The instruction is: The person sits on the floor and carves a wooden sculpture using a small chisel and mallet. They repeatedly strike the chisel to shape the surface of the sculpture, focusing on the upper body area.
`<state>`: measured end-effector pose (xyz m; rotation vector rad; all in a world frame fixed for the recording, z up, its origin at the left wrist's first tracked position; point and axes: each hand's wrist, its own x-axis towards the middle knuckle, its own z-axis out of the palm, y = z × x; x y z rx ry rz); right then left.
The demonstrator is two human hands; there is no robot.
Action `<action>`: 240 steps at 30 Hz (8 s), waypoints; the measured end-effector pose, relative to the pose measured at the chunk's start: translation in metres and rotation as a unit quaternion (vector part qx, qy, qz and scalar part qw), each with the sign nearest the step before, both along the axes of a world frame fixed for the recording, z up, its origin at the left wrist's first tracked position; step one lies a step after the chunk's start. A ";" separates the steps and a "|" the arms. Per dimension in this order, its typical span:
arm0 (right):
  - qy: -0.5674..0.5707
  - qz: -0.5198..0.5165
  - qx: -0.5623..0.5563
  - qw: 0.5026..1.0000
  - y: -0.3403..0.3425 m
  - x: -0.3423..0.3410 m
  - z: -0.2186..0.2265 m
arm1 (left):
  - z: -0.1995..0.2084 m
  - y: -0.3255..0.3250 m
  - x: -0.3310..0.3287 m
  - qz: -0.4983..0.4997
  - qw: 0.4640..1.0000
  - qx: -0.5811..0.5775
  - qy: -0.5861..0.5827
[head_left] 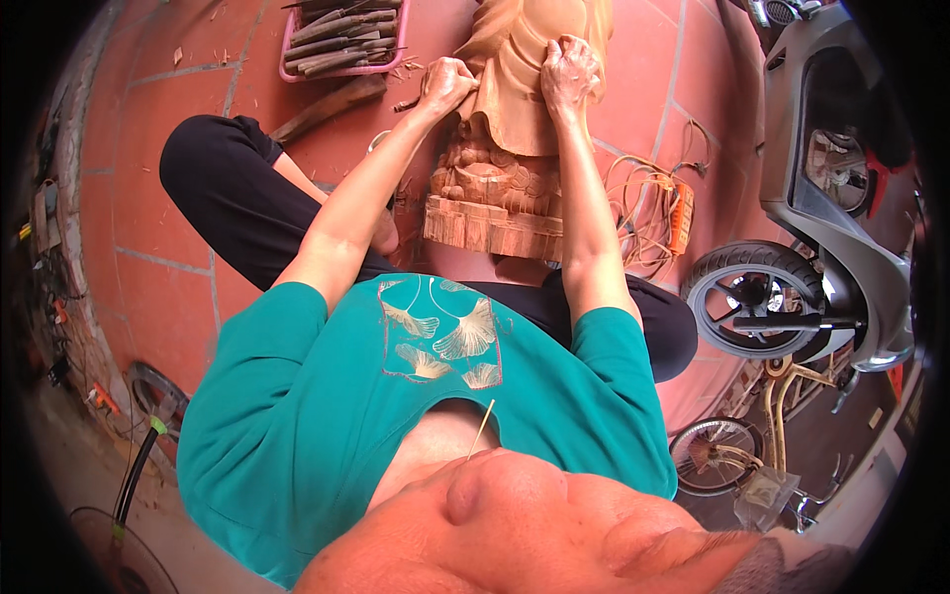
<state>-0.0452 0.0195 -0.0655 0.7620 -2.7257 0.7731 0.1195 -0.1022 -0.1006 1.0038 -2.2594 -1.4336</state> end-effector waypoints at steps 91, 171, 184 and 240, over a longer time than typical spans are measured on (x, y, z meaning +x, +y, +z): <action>0.001 -0.004 -0.013 1.000 0.003 0.001 0.003 | 0.020 0.011 0.019 -0.023 0.997 -0.054 -0.049; 0.030 -0.010 -0.009 0.999 0.008 -0.003 -0.003 | 0.043 0.020 0.031 -0.101 0.984 -0.134 -0.058; 0.022 -0.010 0.004 1.000 0.007 -0.002 -0.004 | 0.016 0.005 0.013 -0.101 0.983 -0.149 -0.027; 0.020 -0.016 -0.010 1.000 0.005 -0.004 -0.008 | 0.017 0.003 0.001 -0.071 0.988 -0.125 -0.047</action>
